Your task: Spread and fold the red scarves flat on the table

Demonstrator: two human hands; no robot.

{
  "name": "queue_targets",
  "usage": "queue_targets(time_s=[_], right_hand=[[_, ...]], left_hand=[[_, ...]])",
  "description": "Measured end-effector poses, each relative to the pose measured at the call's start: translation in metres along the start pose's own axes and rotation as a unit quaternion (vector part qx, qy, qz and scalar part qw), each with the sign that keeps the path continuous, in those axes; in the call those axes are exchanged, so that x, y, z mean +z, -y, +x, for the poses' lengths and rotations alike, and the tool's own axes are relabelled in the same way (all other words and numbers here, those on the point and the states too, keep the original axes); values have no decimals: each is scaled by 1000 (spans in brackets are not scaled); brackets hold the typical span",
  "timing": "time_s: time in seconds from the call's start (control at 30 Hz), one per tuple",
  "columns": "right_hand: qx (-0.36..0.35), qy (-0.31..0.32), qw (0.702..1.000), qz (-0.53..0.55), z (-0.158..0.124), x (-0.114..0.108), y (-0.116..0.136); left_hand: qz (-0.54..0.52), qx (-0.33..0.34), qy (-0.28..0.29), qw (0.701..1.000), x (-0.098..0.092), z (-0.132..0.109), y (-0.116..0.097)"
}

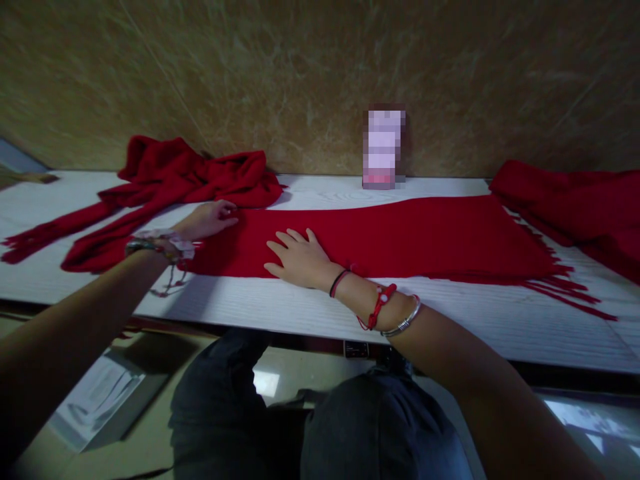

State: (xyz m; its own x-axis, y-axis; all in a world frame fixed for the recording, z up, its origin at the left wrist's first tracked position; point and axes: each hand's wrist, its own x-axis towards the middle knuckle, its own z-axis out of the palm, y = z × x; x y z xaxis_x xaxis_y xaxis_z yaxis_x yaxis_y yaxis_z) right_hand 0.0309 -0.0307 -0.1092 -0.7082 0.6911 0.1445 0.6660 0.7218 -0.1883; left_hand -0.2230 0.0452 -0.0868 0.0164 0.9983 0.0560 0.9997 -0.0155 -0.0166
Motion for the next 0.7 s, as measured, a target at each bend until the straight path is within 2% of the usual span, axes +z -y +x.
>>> queue_targets(time_s=[0.07, 0.13, 0.33, 0.43, 0.57, 0.7], right_hand=[[-1, 1, 1000, 0, 0, 0, 0], [-2, -2, 1000, 0, 0, 1, -1], [-4, -4, 1000, 7, 1, 1, -1], [-3, -1, 1000, 9, 0, 0, -1], [-4, -1, 1000, 7, 0, 0, -1], [-5, -2, 1000, 6, 0, 1, -1]], left_hand=[[-19, -24, 46, 998, -6, 6, 0], [-12, -27, 62, 998, -12, 10, -2], [30, 4, 22, 999, -19, 8, -6], [11, 11, 13, 1000, -23, 8, 5], [-10, 0, 35, 999, -31, 10, 27], [-15, -5, 53, 998, -35, 6, 30]])
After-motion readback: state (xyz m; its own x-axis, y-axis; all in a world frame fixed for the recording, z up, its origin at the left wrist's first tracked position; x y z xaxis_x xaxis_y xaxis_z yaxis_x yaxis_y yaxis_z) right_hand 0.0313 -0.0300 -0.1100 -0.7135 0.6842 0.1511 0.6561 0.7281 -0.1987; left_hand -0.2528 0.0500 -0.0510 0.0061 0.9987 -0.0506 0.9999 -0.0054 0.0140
